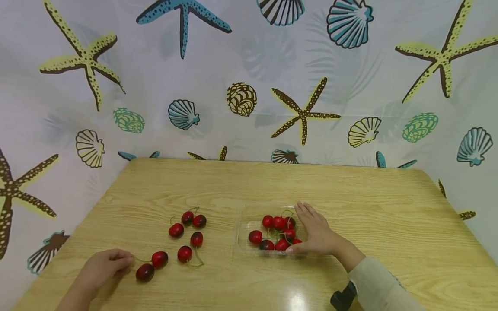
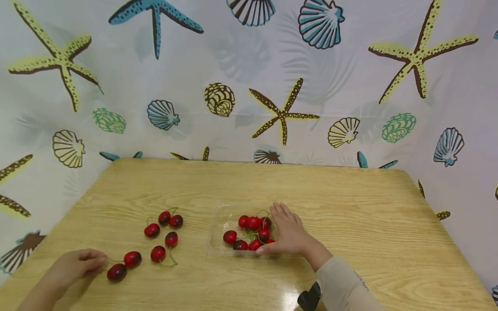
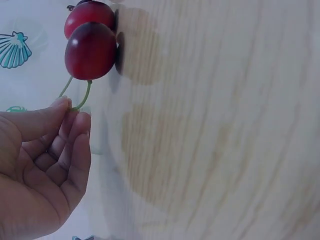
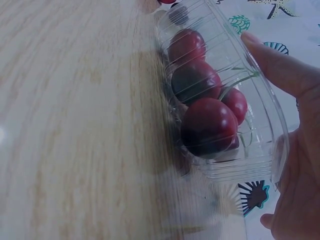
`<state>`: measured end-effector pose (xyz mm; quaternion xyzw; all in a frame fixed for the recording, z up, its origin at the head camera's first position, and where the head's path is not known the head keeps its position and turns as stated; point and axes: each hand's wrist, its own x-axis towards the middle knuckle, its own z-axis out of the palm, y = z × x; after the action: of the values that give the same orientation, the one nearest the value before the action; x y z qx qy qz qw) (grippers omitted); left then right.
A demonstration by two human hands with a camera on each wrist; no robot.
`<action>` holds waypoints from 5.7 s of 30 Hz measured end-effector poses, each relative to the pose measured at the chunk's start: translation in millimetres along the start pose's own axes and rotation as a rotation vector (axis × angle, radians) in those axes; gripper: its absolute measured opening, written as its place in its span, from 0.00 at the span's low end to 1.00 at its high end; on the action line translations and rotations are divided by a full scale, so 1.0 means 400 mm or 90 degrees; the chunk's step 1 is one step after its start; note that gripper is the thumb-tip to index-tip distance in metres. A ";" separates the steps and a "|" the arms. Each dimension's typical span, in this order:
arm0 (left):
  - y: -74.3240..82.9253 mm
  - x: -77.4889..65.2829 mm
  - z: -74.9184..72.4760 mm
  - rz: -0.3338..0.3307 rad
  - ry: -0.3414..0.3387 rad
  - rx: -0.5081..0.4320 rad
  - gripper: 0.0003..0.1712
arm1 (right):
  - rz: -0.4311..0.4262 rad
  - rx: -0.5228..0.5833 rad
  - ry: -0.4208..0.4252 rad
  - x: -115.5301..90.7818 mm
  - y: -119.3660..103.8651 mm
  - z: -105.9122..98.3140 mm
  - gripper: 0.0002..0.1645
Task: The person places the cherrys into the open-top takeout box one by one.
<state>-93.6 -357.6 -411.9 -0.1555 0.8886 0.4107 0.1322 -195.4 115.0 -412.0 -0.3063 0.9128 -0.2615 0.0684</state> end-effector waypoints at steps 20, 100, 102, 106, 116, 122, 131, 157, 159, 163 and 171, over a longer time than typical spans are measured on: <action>0.047 -0.030 -0.023 0.031 0.020 -0.016 0.21 | -0.001 0.003 -0.009 0.004 0.004 -0.002 0.66; 0.422 0.067 0.292 0.238 -0.076 -0.195 0.07 | 0.019 0.014 -0.014 0.001 0.007 -0.002 0.67; 0.426 0.070 0.298 0.240 -0.081 -0.194 0.07 | 0.018 0.013 -0.013 0.001 0.008 -0.003 0.67; 0.432 0.074 0.309 0.238 -0.075 -0.176 0.07 | 0.019 0.013 -0.014 0.000 0.006 -0.004 0.67; 0.447 0.085 0.334 0.247 -0.065 -0.087 0.05 | 0.023 0.022 -0.015 0.000 0.002 -0.007 0.67; 0.452 0.091 0.345 0.276 -0.066 -0.041 0.06 | 0.024 0.027 -0.017 -0.002 0.000 -0.007 0.68; 0.467 0.091 0.354 0.312 -0.064 0.034 0.06 | 0.025 0.025 -0.015 0.001 0.006 -0.003 0.68; 0.491 0.096 0.361 0.306 -0.061 0.108 0.05 | 0.019 0.020 -0.012 0.000 0.003 -0.005 0.67; 0.491 0.097 0.361 0.302 -0.062 0.106 0.04 | 0.019 0.019 -0.011 0.001 0.003 -0.004 0.67; 0.490 0.097 0.357 0.293 -0.068 0.078 0.03 | 0.019 0.017 -0.012 0.001 0.003 -0.004 0.67; 0.480 0.099 0.348 0.266 -0.084 0.020 0.05 | 0.020 0.008 -0.013 0.005 0.001 -0.002 0.68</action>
<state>-188.9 -139.0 -381.2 0.0616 0.8972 0.4246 0.1044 -197.4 114.4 -411.3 -0.2939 0.9151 -0.2630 0.0838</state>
